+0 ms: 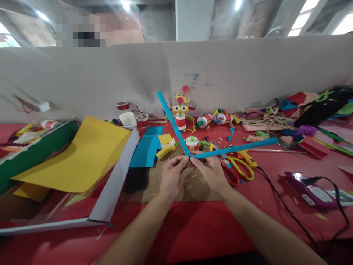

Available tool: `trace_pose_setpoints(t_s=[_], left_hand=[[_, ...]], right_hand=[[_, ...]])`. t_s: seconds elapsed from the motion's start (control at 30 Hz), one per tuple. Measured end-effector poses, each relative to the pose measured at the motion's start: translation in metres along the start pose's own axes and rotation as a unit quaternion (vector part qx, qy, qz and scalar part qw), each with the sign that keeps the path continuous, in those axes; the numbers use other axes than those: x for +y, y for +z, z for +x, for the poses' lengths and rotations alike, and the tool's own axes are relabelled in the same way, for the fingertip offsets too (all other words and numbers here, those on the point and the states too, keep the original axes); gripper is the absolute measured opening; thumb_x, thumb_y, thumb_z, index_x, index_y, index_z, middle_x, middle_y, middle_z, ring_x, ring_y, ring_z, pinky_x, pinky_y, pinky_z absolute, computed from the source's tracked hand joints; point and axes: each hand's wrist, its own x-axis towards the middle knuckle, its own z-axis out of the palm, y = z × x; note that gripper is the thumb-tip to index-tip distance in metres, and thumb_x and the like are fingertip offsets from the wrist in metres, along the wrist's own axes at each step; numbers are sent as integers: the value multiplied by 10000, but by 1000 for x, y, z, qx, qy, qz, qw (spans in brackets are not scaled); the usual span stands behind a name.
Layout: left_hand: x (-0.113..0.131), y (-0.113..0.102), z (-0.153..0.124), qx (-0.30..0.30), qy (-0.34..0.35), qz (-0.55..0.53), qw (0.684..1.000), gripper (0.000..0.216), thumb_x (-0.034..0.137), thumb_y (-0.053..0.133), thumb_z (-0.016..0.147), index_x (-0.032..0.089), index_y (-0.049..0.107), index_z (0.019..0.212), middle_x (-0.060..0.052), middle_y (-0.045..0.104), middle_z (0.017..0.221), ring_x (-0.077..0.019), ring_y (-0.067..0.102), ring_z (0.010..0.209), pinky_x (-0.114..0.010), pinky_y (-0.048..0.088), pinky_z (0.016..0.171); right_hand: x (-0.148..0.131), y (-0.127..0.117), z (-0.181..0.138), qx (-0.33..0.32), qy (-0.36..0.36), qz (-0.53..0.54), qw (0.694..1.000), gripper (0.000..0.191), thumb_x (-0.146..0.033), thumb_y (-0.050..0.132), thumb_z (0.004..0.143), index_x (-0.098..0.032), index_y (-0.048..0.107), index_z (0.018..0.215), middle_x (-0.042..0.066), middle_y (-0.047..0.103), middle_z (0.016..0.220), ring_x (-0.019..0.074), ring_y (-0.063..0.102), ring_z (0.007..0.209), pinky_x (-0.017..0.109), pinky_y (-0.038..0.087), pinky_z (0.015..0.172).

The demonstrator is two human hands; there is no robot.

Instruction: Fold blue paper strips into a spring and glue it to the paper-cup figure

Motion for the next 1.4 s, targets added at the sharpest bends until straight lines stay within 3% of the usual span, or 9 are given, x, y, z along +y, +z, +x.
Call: trace_pose_setpoints(t_s=[0.17,0.33,0.53,0.8,1.1,1.3,1.4], left_hand=[[2,-6,2,-10,-3,34,999,123,270,742,665,153,702,658,-2,613,601,-92,521,590,-231,430,612],[2,-10,4,-15,14,88,996,131,277,733,685,157,686,660,3,623,626,-85,531,620,-215,415,626],[4,-9,4,-34,-8,51,998,176,281,728,690,176,713,830,-21,669,768,-115,585,677,-264,466,694],[7,-14,7,-45,-22,75,996,163,269,746,662,144,744,765,-52,683,705,-139,578,650,-293,467,678],[6,-11,4,-67,-40,66,995,155,252,746,667,150,739,784,-46,695,738,-121,593,660,-262,475,684],[2,-6,2,-11,-3,60,998,130,251,756,651,151,718,723,-22,674,679,-112,580,632,-247,463,654],[-1,-2,0,8,22,47,999,108,246,738,667,153,706,712,-12,662,653,-113,584,633,-250,468,658]], right_hand=[[-1,-1,1,18,28,15,999,142,-325,671,752,-195,724,777,19,703,707,161,628,671,292,496,651],[0,-2,2,22,35,31,999,155,-322,679,736,-198,731,814,16,709,708,157,630,645,291,499,619],[2,-4,5,13,46,8,999,195,-358,679,733,-188,736,810,29,711,711,157,619,622,297,497,606],[-7,-9,8,-42,78,-1,996,271,-411,659,756,-165,690,646,33,675,592,143,616,565,268,479,552],[-7,-14,12,-48,90,14,995,307,-453,674,737,-159,683,650,14,641,531,126,589,509,248,445,505],[-9,-10,11,-41,118,79,989,353,-481,608,780,-170,692,636,14,639,554,127,583,536,260,449,547],[-8,-7,8,-49,96,68,992,259,-427,651,752,-177,703,714,16,664,642,135,594,612,269,465,607]])
